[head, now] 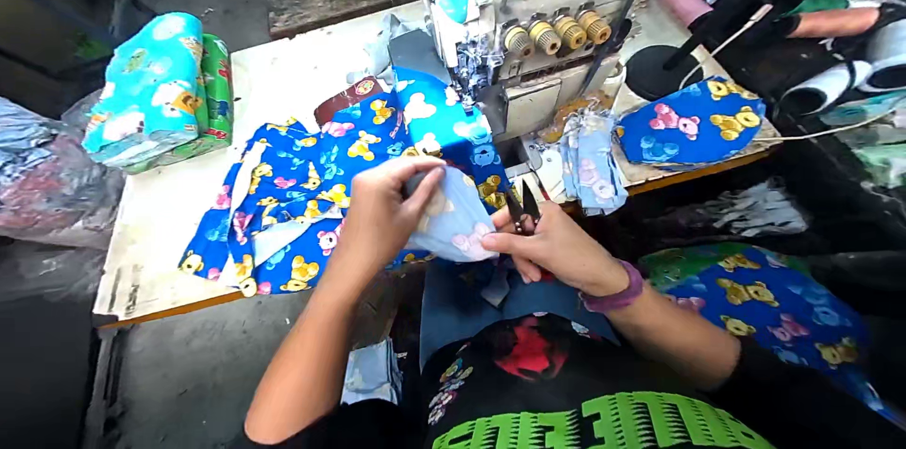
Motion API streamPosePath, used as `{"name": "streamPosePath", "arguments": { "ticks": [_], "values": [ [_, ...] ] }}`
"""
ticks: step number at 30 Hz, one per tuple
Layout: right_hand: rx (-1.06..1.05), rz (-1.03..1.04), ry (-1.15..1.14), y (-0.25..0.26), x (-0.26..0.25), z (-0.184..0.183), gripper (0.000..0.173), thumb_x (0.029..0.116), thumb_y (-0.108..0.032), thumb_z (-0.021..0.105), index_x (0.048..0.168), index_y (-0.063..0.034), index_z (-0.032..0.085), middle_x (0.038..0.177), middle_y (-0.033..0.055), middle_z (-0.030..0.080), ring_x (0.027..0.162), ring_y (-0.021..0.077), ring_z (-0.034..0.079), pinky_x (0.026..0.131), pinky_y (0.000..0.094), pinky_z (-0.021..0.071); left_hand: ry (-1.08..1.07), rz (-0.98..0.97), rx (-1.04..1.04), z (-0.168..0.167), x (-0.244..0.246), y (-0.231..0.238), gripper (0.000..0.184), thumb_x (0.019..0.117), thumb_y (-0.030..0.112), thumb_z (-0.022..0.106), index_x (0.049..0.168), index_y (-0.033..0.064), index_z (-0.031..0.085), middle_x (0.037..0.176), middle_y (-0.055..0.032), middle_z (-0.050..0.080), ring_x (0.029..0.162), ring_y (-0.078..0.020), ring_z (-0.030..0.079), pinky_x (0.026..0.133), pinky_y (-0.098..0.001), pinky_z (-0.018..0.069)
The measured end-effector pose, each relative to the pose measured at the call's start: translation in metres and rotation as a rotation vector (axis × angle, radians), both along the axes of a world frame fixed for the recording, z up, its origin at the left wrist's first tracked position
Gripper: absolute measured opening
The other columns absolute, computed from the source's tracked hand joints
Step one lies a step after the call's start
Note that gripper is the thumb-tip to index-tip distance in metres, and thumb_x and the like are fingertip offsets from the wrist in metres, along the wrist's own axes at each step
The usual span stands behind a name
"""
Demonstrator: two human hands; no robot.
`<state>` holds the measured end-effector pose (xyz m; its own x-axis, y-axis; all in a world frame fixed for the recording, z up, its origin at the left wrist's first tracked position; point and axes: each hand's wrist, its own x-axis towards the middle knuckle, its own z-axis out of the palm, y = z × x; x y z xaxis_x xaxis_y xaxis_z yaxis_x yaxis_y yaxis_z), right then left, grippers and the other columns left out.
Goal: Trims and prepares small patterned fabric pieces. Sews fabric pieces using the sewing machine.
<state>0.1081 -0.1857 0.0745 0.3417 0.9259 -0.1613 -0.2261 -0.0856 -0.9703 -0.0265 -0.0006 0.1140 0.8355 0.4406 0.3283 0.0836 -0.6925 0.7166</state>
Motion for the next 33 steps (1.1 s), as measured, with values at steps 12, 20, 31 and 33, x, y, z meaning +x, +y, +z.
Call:
{"name": "streamPosePath", "arguments": {
  "ticks": [12,20,31,33],
  "values": [
    [-0.284,-0.198,-0.468,0.05,0.06,-0.048,0.029,0.0911,-0.016,0.078,0.108,-0.0005,0.059,0.082,0.0077,0.06,0.057,0.0099,0.055,0.053,0.0266,0.0494,-0.056,-0.045,0.17,-0.051,0.085,0.052,0.016,0.095,0.013,0.068,0.097,-0.0001,0.077,0.117,-0.0161,0.074,0.127,-0.0323,0.061,0.112,-0.043,0.0443],
    [-0.009,-0.287,-0.463,0.053,0.059,-0.048,0.029,0.089,-0.012,0.077,0.107,-0.0083,0.055,0.076,-0.0037,0.063,0.05,0.0002,0.05,0.046,0.0175,0.0439,-0.022,0.072,0.115,-0.049,0.077,0.035,0.018,0.0987,0.013,0.064,0.099,-0.0005,0.076,0.119,-0.0149,0.073,0.125,-0.0247,0.064,0.108,-0.0366,0.0479],
    [0.047,-0.232,-0.403,0.059,0.074,-0.025,0.061,0.0948,-0.005,0.065,0.153,-0.013,0.046,0.065,-0.0009,0.06,0.04,0.0021,0.039,0.035,0.0167,0.0315,0.003,0.075,0.174,-0.052,0.104,0.052,0.022,0.0971,0.009,0.061,0.107,-0.0024,0.077,0.124,-0.021,0.07,0.126,-0.0334,0.062,0.11,-0.0411,0.0458],
    [0.071,-0.339,-0.347,0.063,0.067,-0.025,0.06,0.0944,-0.004,0.068,0.15,-0.0113,0.047,0.066,-0.0023,0.059,0.038,0.0012,0.039,0.033,0.0156,0.0319,0.09,0.058,0.139,-0.042,0.114,0.066,0.021,0.0958,0.013,0.064,0.105,-0.0005,0.078,0.135,-0.0216,0.064,0.136,-0.035,0.054,0.114,-0.0435,0.0404]
  ]
}}
